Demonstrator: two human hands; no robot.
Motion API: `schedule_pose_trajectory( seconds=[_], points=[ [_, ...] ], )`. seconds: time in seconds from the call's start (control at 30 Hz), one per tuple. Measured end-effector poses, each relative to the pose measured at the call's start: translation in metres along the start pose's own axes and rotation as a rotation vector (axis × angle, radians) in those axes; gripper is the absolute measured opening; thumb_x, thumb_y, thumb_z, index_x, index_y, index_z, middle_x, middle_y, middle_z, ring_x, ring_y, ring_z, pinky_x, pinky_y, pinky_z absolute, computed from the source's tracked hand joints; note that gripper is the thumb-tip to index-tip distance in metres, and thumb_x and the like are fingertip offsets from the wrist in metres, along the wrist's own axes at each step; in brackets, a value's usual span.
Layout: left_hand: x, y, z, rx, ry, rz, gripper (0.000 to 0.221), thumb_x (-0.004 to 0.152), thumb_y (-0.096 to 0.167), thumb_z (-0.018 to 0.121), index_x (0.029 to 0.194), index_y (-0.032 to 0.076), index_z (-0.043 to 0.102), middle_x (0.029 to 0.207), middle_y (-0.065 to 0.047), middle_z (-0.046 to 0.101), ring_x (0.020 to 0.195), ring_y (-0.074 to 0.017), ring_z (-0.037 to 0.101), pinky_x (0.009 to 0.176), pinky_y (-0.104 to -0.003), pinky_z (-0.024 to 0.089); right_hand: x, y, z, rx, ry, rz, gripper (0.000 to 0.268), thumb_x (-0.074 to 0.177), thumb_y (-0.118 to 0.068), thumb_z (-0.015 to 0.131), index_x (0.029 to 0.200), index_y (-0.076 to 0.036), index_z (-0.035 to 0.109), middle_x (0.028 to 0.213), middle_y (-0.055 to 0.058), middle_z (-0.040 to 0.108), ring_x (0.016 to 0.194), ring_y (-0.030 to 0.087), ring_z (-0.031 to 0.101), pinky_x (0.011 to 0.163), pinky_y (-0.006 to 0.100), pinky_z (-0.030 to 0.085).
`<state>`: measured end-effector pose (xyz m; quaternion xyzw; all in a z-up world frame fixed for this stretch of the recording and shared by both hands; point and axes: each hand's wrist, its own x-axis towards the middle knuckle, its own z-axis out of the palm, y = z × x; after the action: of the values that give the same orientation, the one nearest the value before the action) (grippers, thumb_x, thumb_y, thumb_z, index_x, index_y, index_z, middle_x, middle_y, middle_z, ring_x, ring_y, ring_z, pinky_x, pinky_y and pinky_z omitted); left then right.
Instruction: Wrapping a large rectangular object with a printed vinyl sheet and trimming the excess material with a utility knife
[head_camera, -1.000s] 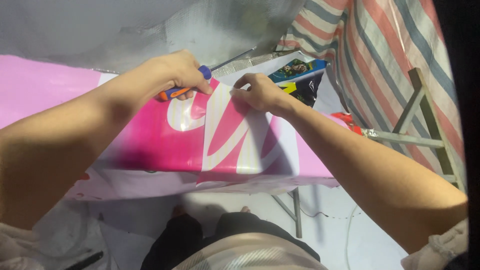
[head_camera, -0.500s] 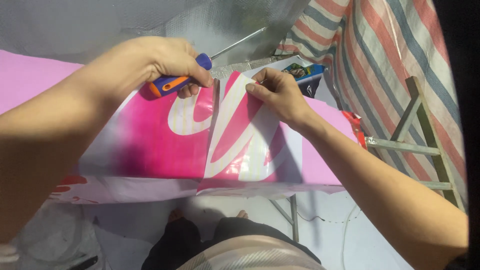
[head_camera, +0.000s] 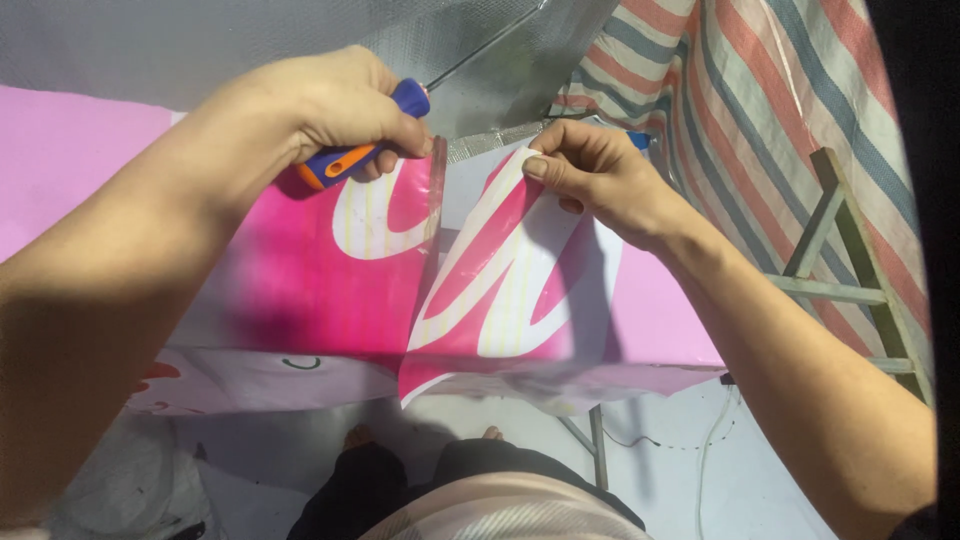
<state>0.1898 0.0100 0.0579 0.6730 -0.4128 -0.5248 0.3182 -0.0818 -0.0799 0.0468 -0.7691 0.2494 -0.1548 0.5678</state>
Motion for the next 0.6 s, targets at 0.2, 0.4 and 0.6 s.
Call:
schedule_pose_trajectory(
  seconds=[0.2,0.4,0.6],
  points=[
    [-0.051,0.034,0.011,0.194,0.07,0.041,0.014,0.087,0.003,0.072,0.079,-0.002,0.062,0.055,-0.013,0.054,0.042,-0.02,0.046,0.039,-0.033,0.037,-0.014,-0.026,-0.003,-0.017,-0.1,-0.02,0.007,0.102,-0.019,0.067,0.1,-0.012,0.067,0.075,-0.007,0.056,0.063,0.001,0.047,0.056,0.015,0.042],
    [-0.042,0.034,0.017,0.306,0.12,0.037,0.005,0.086,0.002,0.063,0.084,-0.001,0.066,0.057,-0.013,0.056,0.044,-0.0186,0.049,0.041,-0.033,0.04,-0.013,-0.028,0.011,-0.146,0.105,0.002,0.007,0.103,-0.016,0.069,0.099,-0.011,0.069,0.079,-0.004,0.063,0.062,0.003,0.048,0.055,0.017,0.042],
    [0.046,-0.016,0.012,0.313,0.018,-0.175,0.014,0.093,0.004,0.071,0.089,-0.009,0.067,0.066,-0.016,0.064,0.053,-0.0195,0.057,0.048,-0.031,0.047,0.038,0.028,0.027,-0.32,0.285,0.172,0.012,0.099,-0.019,0.074,0.09,-0.012,0.07,0.079,-0.002,0.069,0.069,0.006,0.062,0.062,0.022,0.051]
  ],
)
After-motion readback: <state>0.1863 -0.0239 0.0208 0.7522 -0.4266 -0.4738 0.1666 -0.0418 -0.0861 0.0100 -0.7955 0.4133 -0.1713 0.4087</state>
